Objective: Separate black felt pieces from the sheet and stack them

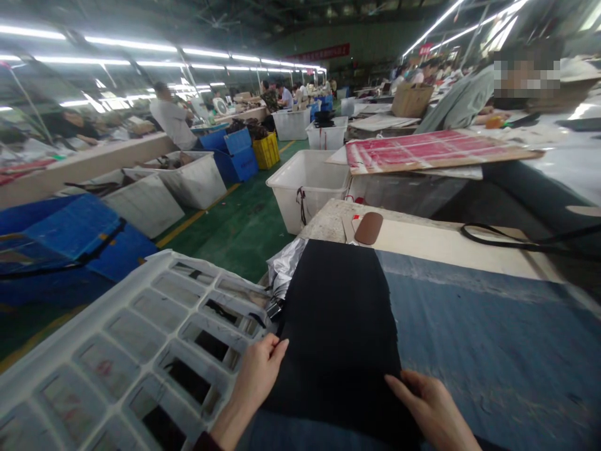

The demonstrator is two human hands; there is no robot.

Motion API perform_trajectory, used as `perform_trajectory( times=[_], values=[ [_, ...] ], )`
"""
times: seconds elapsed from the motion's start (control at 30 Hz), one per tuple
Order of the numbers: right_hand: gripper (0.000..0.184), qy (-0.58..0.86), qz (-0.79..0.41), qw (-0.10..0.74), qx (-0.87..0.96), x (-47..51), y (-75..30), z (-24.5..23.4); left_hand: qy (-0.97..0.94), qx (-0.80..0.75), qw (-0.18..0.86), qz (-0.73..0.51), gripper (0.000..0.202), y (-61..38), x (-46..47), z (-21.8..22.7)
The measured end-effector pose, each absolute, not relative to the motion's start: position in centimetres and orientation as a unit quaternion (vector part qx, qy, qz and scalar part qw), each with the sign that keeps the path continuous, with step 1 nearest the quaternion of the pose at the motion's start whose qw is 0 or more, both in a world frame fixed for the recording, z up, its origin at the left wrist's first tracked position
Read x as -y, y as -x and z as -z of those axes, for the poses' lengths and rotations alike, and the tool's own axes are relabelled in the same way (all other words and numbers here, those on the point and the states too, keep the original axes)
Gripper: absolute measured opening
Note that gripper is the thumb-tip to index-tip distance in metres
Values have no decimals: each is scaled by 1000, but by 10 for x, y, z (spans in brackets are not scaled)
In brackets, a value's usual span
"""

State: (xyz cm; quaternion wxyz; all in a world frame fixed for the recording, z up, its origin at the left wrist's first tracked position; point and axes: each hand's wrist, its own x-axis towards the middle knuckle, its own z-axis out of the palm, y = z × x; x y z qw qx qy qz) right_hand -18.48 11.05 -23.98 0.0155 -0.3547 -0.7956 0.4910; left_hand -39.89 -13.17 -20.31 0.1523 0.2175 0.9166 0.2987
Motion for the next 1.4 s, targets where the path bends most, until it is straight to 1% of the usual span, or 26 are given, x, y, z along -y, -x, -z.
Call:
perform_trajectory(
  times=[0.23,0.67,0.83,1.07,1.4],
  values=[
    [46,363,-439,-11,822,-118,189,256,-200,-932,144,-266,34,413,124,210],
    [44,367,-398,-53,839,-118,192,255,-173,-914,184,-317,40,422,126,220],
    [42,368,-396,-48,840,-118,193,255,-176,-909,192,-326,41,423,128,224],
    [28,392,-401,-20,828,-112,196,241,-192,-903,222,-313,46,427,132,231],
    [27,421,-399,-9,815,-109,197,227,-203,-912,222,-279,48,426,130,225]
  ],
)
